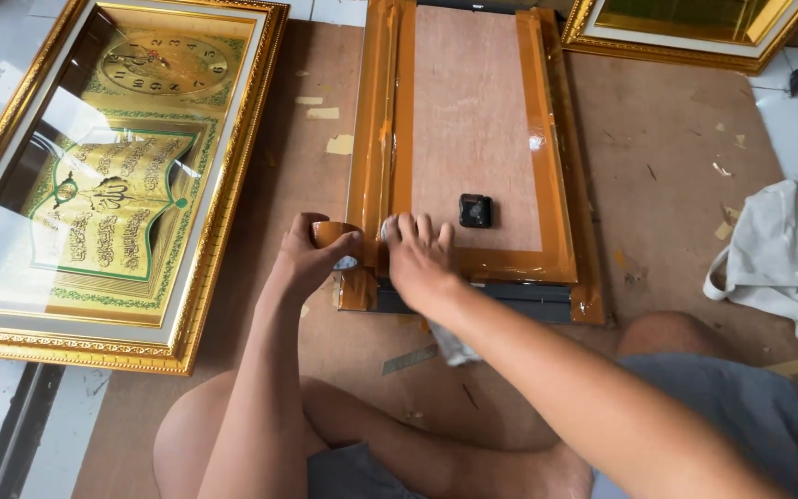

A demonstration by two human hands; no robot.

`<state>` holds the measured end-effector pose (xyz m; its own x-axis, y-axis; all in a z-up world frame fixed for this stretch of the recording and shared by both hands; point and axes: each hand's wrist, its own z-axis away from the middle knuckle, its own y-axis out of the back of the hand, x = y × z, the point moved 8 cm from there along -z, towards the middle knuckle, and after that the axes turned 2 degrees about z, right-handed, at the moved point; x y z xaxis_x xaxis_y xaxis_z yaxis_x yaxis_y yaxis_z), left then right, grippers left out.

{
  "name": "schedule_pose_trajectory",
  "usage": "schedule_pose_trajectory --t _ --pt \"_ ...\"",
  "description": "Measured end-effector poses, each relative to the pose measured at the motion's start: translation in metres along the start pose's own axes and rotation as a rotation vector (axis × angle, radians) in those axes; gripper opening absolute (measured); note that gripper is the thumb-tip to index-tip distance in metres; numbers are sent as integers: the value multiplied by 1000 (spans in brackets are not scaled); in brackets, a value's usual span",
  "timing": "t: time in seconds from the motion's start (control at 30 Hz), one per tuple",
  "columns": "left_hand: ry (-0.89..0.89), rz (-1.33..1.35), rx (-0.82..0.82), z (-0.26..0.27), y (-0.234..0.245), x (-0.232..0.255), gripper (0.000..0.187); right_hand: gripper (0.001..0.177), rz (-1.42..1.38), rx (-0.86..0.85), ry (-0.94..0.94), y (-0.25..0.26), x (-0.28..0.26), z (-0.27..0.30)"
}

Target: Applying adhesive tape to the back of a picture frame to seal the backing board.

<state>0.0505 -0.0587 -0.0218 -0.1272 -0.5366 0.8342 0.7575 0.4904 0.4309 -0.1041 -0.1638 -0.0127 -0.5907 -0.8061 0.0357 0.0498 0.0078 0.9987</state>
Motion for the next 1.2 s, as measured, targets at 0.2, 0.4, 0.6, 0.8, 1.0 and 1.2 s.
schedule_pose_trajectory --t 0.2,0.4,0.6,0.8,1.0,1.2 --pt "32 3 -10 2 1 2 90 66 3 -199 -168 -11 49 -93" --pt "0 -220 45 -14 2 -5 105 61 -32 -158 -115 20 34 -58" --pt "-456 -545 217 20 -3 89 56 39 -49 -68 89 14 6 34" --pt "-351 -968 117 -1 -57 71 30 38 -63 -78 40 25 32 -13" --pt "-298 -1007 -31 -1 -65 70 32 45 -4 -228 -157 -4 69 -128" --pt "-375 -1000 53 2 -65 82 26 53 -78 -259 -296 -23 112 -195"
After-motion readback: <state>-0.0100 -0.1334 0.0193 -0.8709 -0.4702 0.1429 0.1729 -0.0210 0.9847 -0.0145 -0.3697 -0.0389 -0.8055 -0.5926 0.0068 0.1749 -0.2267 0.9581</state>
